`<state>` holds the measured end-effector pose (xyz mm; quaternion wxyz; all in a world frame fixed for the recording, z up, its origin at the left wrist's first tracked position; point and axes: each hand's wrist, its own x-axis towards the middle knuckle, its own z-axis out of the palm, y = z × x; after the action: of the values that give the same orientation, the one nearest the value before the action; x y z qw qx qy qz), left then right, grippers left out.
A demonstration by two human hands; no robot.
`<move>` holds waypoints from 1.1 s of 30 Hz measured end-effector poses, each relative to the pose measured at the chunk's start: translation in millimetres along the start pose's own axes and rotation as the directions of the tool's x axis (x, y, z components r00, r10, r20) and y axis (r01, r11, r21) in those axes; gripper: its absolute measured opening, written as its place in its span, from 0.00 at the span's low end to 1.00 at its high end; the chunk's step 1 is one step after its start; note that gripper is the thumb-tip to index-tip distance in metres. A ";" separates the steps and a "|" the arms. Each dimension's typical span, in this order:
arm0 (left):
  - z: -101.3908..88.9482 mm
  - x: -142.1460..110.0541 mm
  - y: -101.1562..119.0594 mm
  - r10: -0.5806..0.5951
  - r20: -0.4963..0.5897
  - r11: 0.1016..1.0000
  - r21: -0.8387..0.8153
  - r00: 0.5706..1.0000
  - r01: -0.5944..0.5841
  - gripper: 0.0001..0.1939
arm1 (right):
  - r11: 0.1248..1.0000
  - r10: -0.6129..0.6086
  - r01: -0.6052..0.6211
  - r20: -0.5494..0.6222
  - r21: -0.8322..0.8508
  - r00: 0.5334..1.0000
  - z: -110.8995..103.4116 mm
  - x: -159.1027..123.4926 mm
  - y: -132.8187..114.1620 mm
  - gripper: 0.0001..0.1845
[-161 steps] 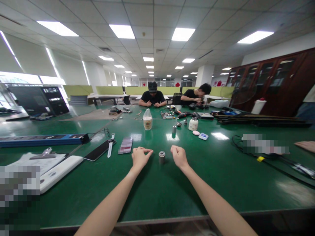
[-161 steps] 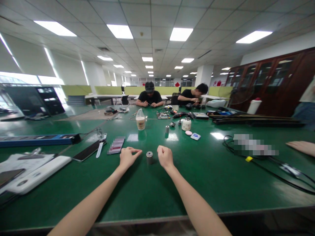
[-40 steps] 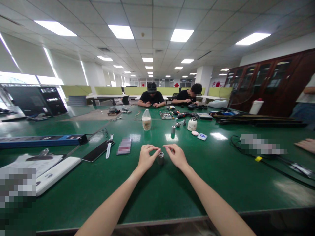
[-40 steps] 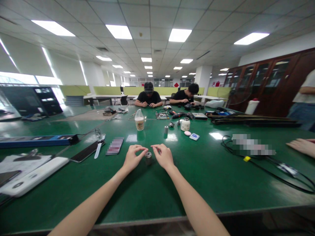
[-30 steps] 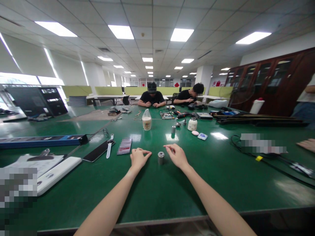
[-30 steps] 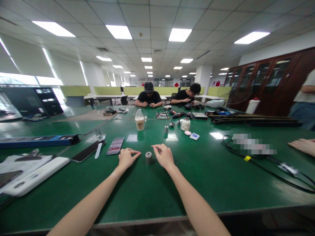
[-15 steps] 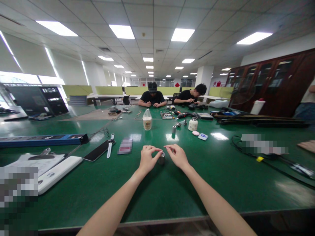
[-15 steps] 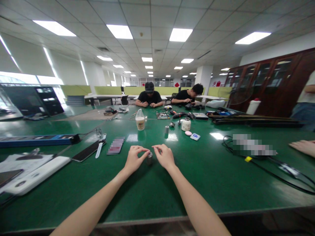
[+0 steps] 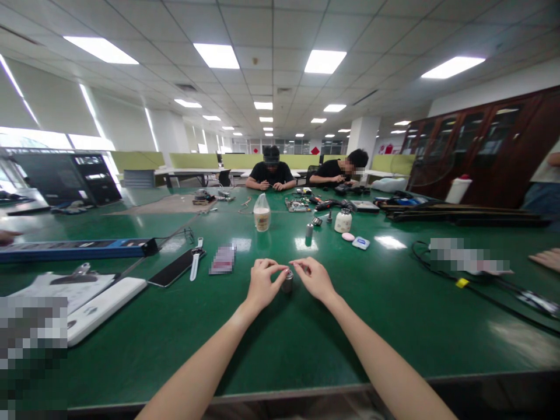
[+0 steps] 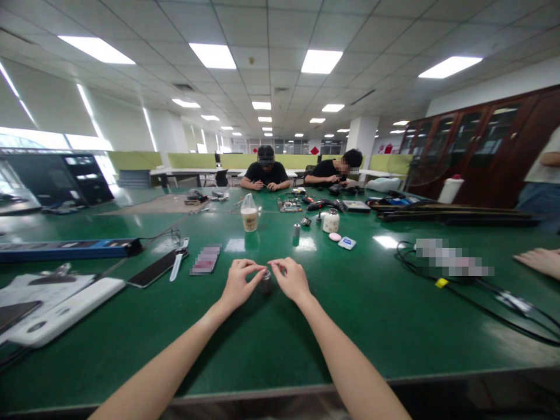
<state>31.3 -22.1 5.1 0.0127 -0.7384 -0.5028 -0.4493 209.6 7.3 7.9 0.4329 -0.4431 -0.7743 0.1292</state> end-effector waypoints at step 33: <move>1.6 -0.8 -4.7 -0.067 -0.079 0.998 -0.021 0.995 0.066 0.11 | 0.961 0.199 -0.210 -0.078 -0.179 0.977 9.6 15.3 43.7 0.14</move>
<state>28.8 -19.6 1.6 0.0109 -0.7028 -0.5219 -0.4833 223.6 46.3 -14.7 0.3965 -0.5631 -0.7198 0.0870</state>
